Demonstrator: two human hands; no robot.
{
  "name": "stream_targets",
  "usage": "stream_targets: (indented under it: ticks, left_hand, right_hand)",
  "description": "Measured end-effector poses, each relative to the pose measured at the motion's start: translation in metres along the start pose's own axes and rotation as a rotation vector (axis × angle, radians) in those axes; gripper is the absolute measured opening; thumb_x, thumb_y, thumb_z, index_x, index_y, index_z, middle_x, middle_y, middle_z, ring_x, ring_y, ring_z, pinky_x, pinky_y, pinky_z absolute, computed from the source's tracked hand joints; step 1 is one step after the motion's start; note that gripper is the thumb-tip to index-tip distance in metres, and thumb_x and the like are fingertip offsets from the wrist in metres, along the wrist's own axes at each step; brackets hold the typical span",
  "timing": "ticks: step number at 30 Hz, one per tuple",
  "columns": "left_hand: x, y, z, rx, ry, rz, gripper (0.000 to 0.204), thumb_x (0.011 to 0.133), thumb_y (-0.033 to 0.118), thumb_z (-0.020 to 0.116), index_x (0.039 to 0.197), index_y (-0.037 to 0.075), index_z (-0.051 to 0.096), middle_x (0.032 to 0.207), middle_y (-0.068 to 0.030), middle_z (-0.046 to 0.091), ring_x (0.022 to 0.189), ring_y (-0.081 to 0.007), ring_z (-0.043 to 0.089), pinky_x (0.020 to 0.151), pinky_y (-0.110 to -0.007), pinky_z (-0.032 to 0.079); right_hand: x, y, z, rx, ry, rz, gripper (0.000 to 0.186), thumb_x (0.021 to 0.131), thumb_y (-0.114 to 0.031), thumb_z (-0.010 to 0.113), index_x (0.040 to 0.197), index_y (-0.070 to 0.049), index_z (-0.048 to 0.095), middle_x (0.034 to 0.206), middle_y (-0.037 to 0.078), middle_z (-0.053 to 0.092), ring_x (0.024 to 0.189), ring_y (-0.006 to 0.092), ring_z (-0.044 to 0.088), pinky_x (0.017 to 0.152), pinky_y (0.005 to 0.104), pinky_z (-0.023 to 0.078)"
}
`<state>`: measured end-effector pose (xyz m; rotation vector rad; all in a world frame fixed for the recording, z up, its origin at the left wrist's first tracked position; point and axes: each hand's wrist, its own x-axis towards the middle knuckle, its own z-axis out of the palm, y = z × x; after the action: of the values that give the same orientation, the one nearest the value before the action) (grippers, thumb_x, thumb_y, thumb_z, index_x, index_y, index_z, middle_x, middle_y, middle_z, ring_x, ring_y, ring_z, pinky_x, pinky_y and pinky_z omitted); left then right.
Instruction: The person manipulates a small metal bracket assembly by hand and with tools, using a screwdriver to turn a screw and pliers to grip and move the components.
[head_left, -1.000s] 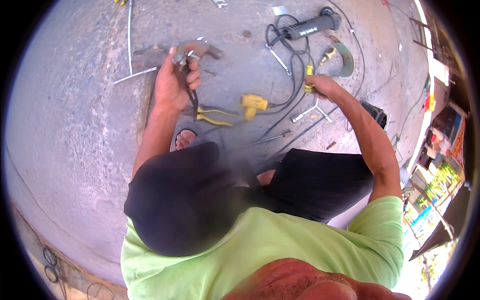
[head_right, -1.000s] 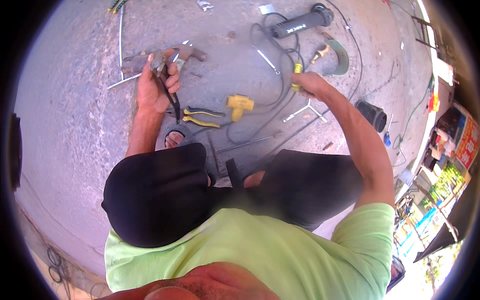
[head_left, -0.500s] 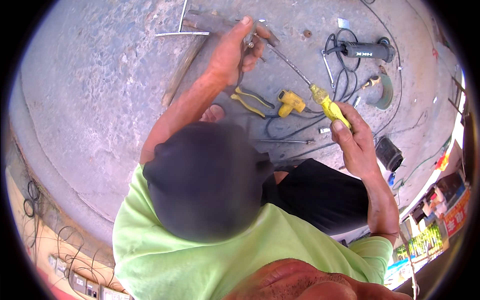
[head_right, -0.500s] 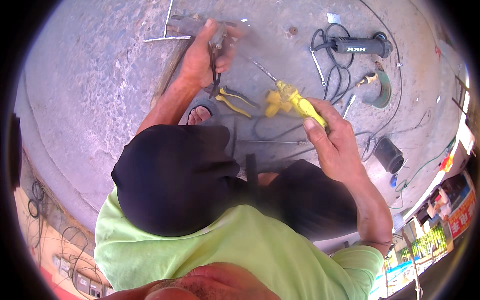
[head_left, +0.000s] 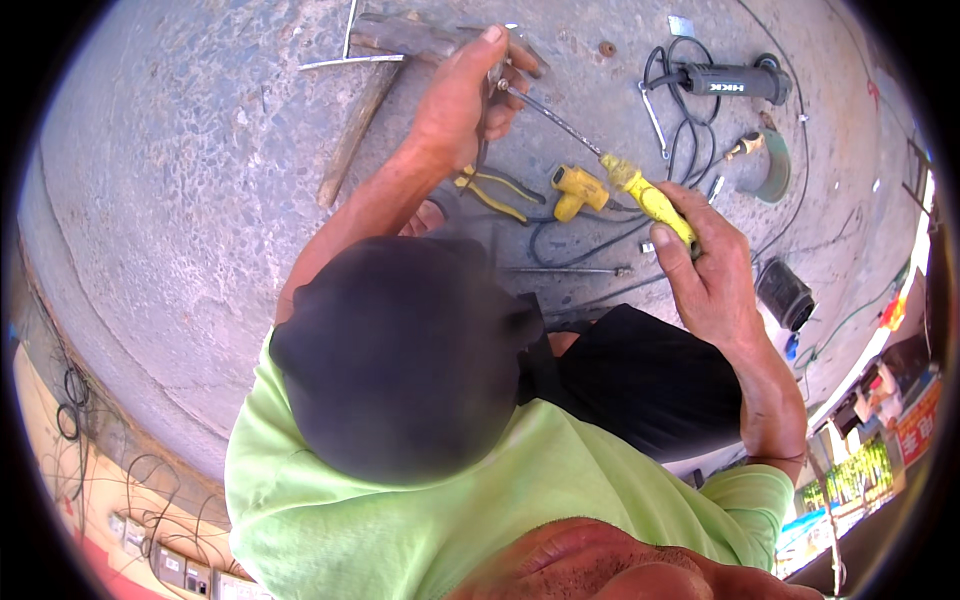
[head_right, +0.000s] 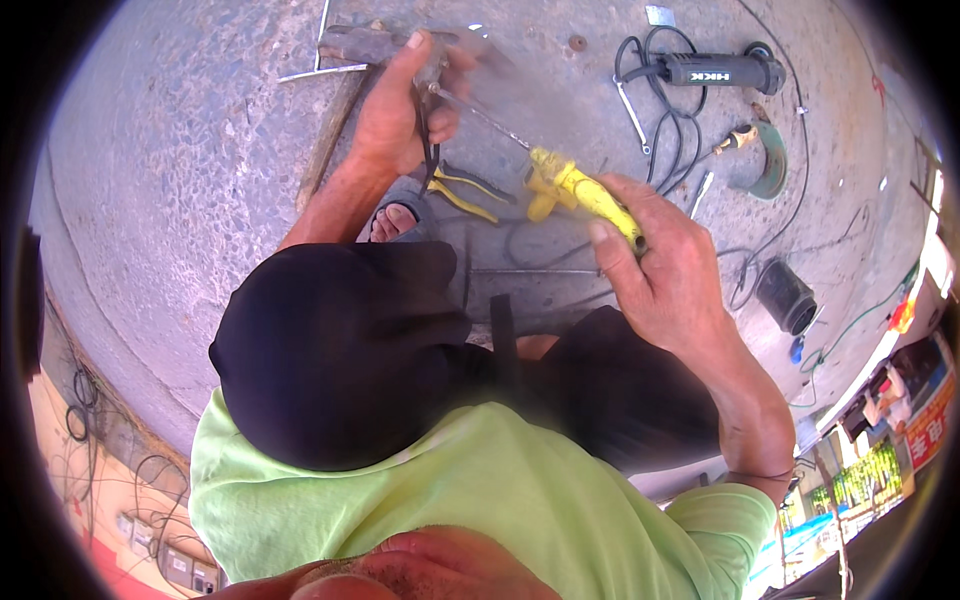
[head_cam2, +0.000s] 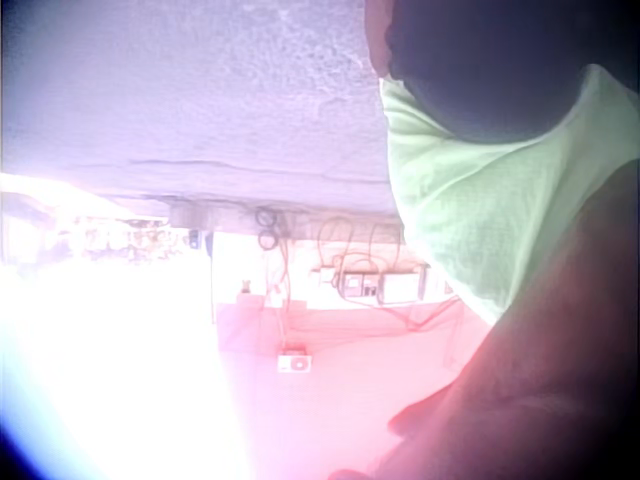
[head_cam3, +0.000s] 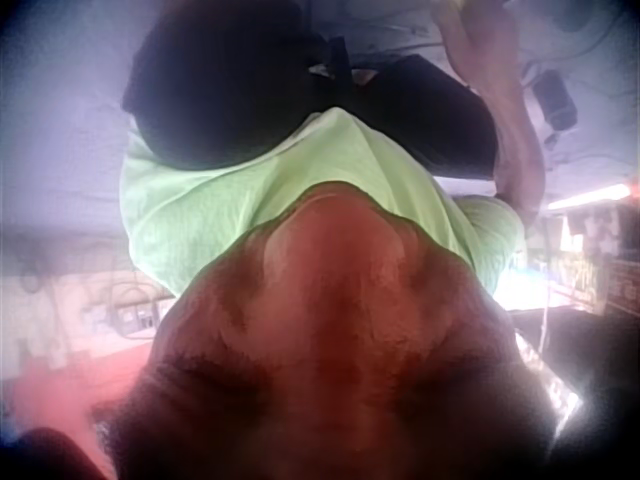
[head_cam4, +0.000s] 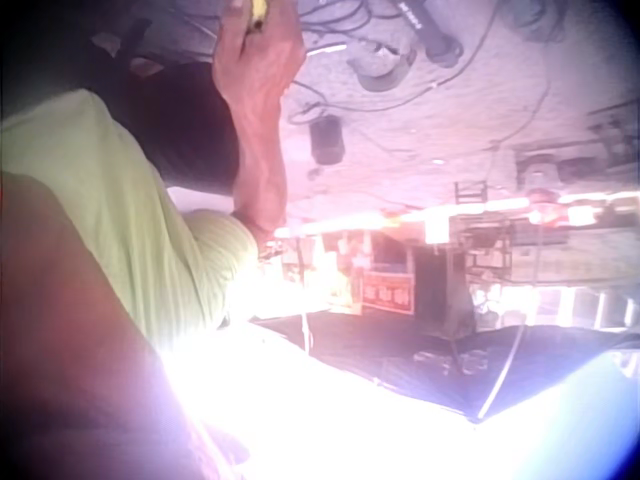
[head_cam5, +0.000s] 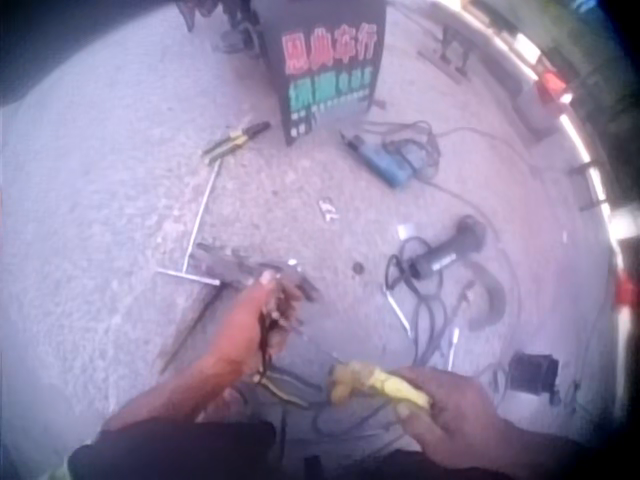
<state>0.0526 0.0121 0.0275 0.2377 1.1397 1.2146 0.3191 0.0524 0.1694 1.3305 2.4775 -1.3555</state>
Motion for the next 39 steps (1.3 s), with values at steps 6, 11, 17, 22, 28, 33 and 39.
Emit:
stream_targets:
  ticks: [6, 11, 17, 22, 28, 33, 39]
  left_hand:
    - [0.002, -0.002, -0.001, 0.013, -0.028, 0.016, 0.053, 0.104, 0.057, 0.049, 0.107, 0.007, 0.066, 0.087, -0.0025, 0.058, 0.055, -0.0081, 0.042, 0.050, -0.026, 0.033]
    - [0.003, -0.004, -0.002, 0.029, 0.019, 0.030, 0.049, 0.104, 0.052, 0.049, 0.106, 0.006, 0.065, 0.086, -0.0033, 0.057, 0.055, -0.0089, 0.042, 0.049, -0.026, 0.032]
    - [0.000, -0.004, 0.007, 0.070, 0.063, 0.037, 0.044, 0.103, 0.046, 0.048, 0.105, 0.005, 0.064, 0.086, -0.0050, 0.057, 0.053, -0.0100, 0.040, 0.048, -0.027, 0.031]
    - [-0.001, -0.007, 0.010, 0.118, 0.085, 0.062, 0.043, 0.103, 0.044, 0.047, 0.106, 0.005, 0.063, 0.084, -0.0054, 0.056, 0.052, -0.0095, 0.039, 0.047, -0.026, 0.030]
    - [-0.001, -0.010, 0.011, 0.125, 0.064, 0.091, 0.042, 0.103, 0.043, 0.047, 0.106, 0.005, 0.063, 0.082, -0.0055, 0.055, 0.051, -0.0096, 0.037, 0.047, -0.026, 0.029]
    - [-0.002, -0.016, 0.012, 0.092, 0.060, 0.107, 0.041, 0.103, 0.043, 0.046, 0.106, 0.005, 0.062, 0.078, -0.0057, 0.054, 0.051, -0.0098, 0.037, 0.047, -0.026, 0.029]
    - [-0.006, -0.015, 0.021, 0.233, 0.036, 0.179, 0.041, 0.102, 0.043, 0.047, 0.105, 0.005, 0.062, 0.078, -0.0055, 0.055, 0.053, -0.0100, 0.040, 0.047, -0.026, 0.030]
  right_hand:
    - [0.002, -0.001, 0.002, -0.035, 0.030, -0.030, 0.037, 0.096, -0.017, 0.065, 0.126, 0.005, 0.064, 0.116, 0.025, 0.070, 0.104, 0.0422, 0.070, 0.089, 0.0420, 0.056]
    - [0.008, -0.004, 0.006, -0.272, 0.121, -0.138, 0.044, 0.089, -0.012, 0.071, 0.132, -0.006, 0.065, 0.097, 0.014, 0.069, 0.079, 0.0346, 0.070, 0.068, 0.0408, 0.057]
    - [0.007, 0.000, 0.008, -0.417, 0.176, -0.269, 0.061, 0.081, -0.005, 0.074, 0.139, -0.020, 0.063, 0.091, 0.007, 0.061, 0.066, 0.0287, 0.063, 0.059, 0.0395, 0.054]
    - [0.009, 0.015, 0.012, -0.125, 0.121, -0.226, 0.050, 0.091, -0.008, 0.070, 0.140, -0.013, 0.062, 0.090, 0.006, 0.062, 0.068, 0.0188, 0.064, 0.057, 0.0312, 0.051]
    - [0.014, 0.011, -0.004, 0.986, -0.240, 0.626, 0.042, 0.102, -0.021, 0.062, 0.140, -0.003, 0.059, 0.087, 0.004, 0.061, 0.067, 0.0083, 0.053, 0.053, 0.0236, 0.039]
    - [0.012, 0.008, 0.004, 0.654, -0.186, 0.432, 0.033, 0.105, -0.021, 0.057, 0.131, -0.001, 0.061, 0.083, 0.006, 0.060, 0.065, 0.0093, 0.052, 0.055, 0.0246, 0.041]
    - [0.006, 0.018, 0.022, -0.060, 0.075, 0.009, 0.031, 0.106, -0.026, 0.053, 0.118, 0.000, 0.062, 0.087, 0.016, 0.066, 0.068, 0.0216, 0.066, 0.065, 0.0354, 0.052]
